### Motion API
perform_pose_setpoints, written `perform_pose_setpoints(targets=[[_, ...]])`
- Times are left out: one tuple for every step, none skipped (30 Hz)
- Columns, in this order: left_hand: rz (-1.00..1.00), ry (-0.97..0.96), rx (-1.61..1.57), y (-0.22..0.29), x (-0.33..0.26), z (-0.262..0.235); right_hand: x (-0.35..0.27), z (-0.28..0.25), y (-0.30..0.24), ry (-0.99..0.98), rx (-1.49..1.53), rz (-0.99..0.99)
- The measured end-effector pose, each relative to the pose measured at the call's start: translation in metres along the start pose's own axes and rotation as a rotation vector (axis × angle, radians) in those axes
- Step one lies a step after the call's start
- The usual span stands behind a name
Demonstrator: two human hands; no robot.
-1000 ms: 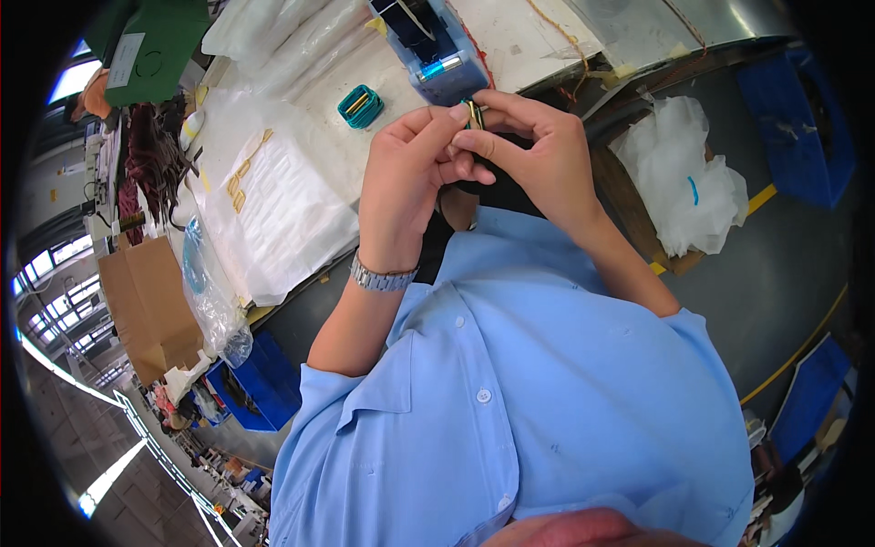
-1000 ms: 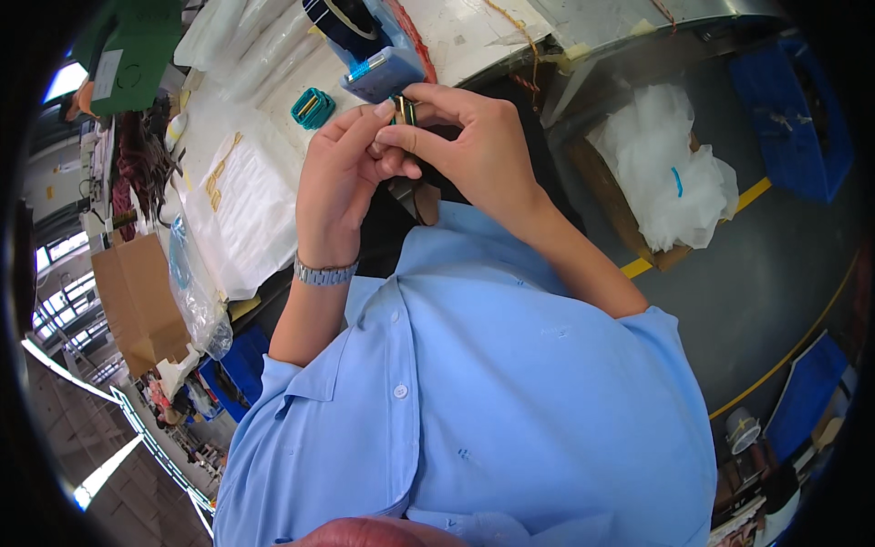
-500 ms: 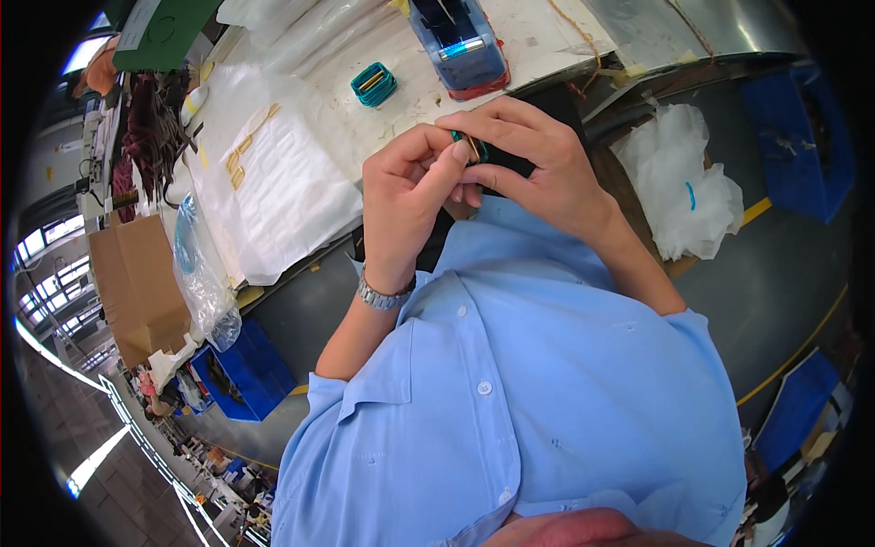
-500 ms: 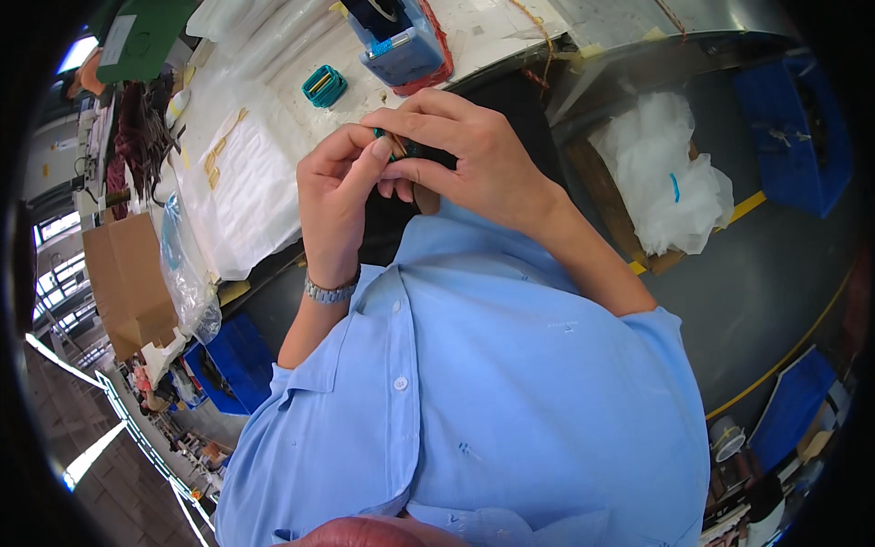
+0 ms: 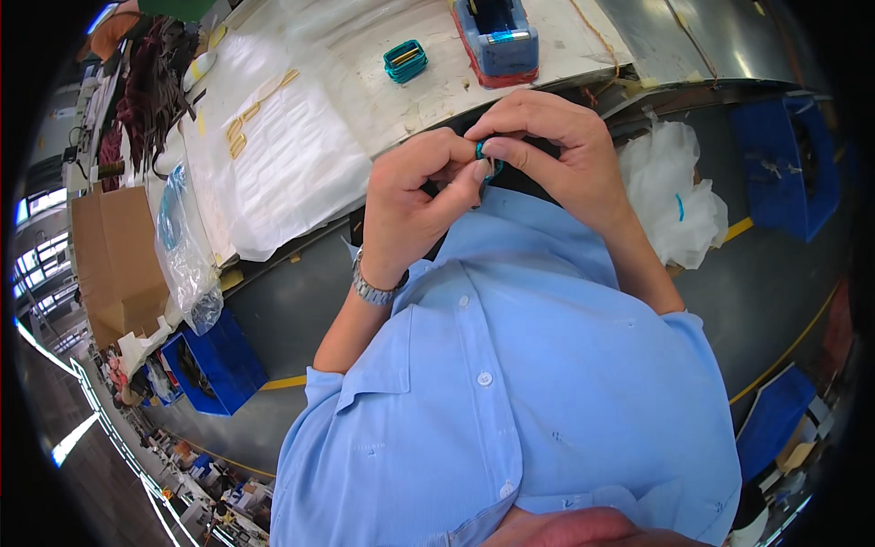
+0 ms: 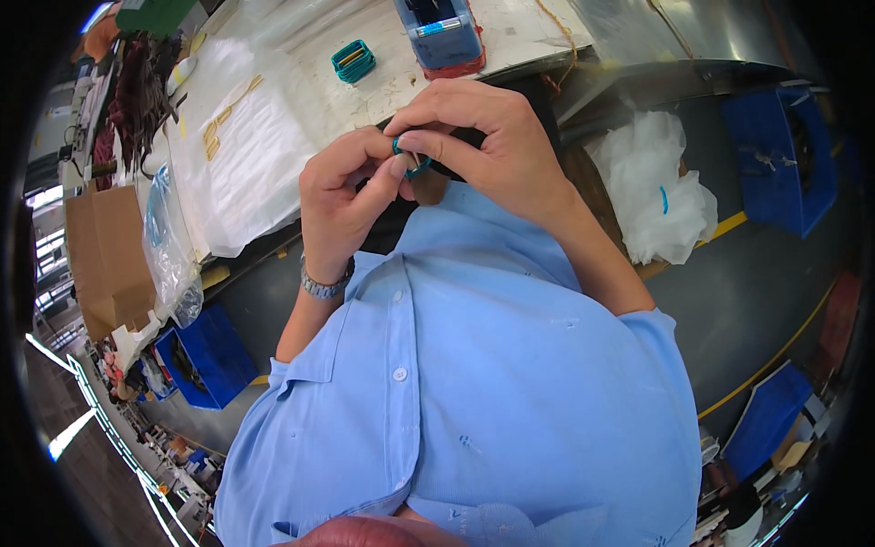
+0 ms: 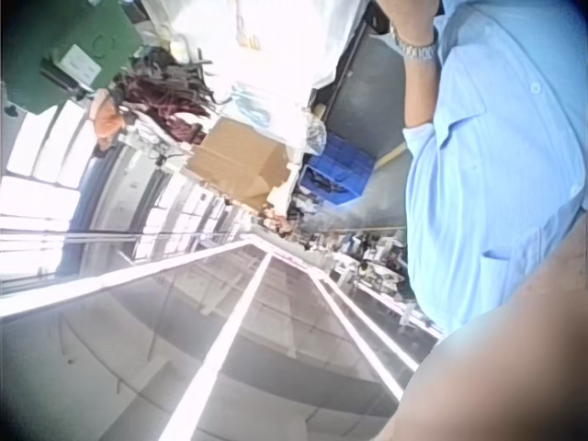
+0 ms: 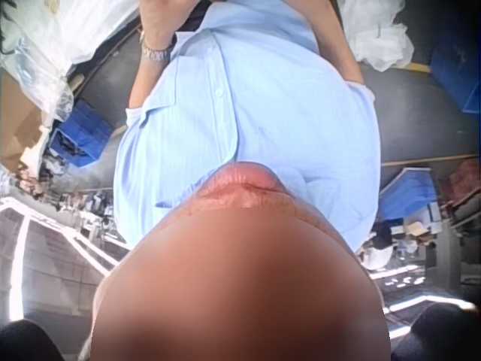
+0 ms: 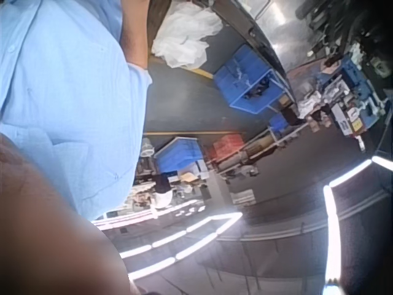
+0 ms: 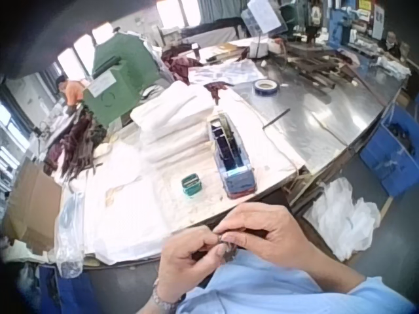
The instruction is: Applying blue protective film to gold-colored metal buckles and arranging them on a tray.
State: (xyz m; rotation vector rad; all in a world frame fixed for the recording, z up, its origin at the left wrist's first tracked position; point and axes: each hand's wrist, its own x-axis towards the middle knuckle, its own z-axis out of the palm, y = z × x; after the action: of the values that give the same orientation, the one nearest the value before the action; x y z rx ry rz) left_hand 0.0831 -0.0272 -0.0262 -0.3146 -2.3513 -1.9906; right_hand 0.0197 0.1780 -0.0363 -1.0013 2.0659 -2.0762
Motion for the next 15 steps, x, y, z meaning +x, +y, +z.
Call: perform_pose_setpoints(targets=[[-0.015, 0.012, 0.016, -0.001, -0.002, -0.001, 0.001, -0.002, 0.002, -0.036, -0.07, -0.034], [-0.029, 0.023, 0.031, -0.002, -0.003, -0.002, 0.002, -0.002, 0.003, -0.07, -0.14, -0.069], [-0.029, 0.032, 0.031, -0.005, -0.005, -0.002, 0.003, 0.001, 0.002, -0.079, -0.139, -0.071], [-0.025, 0.083, 0.073, -0.01, -0.008, -0.003, 0.002, 0.006, 0.001, -0.042, -0.115, -0.006], [-0.02, 0.131, 0.114, -0.013, -0.007, -0.003, 0.002, 0.011, 0.0, -0.003, -0.094, 0.059], [-0.017, 0.137, 0.114, -0.013, -0.006, -0.002, 0.002, 0.017, 0.002, -0.008, -0.096, 0.056], [0.098, 0.209, 0.284, -0.012, -0.004, 0.0, 0.001, 0.025, 0.005, 0.093, -0.037, 0.12], [0.21, 0.28, 0.457, -0.011, -0.003, 0.002, 0.001, 0.032, 0.008, 0.194, 0.025, 0.185], [0.211, 0.285, 0.461, -0.01, -0.003, 0.002, 0.003, 0.039, 0.011, 0.19, 0.028, 0.181], [0.238, 0.29, 0.522, -0.009, -0.003, 0.003, 0.005, 0.044, 0.014, 0.267, 0.092, 0.205], [0.264, 0.292, 0.581, -0.008, -0.003, 0.003, 0.006, 0.049, 0.016, 0.345, 0.155, 0.231], [0.291, 0.293, 0.64, -0.007, -0.002, 0.003, 0.007, 0.053, 0.018, 0.344, 0.158, 0.228], [0.293, 0.293, 0.644, -0.008, -0.001, 0.001, 0.007, 0.056, 0.021, 0.349, 0.239, 0.255], [0.3, 0.3, 0.707, -0.01, 0.001, -0.002, 0.009, 0.058, 0.022, 0.352, 0.321, 0.281], [0.308, 0.305, 0.769, -0.012, 0.004, -0.006, 0.012, 0.058, 0.022, 0.353, 0.325, 0.278]])
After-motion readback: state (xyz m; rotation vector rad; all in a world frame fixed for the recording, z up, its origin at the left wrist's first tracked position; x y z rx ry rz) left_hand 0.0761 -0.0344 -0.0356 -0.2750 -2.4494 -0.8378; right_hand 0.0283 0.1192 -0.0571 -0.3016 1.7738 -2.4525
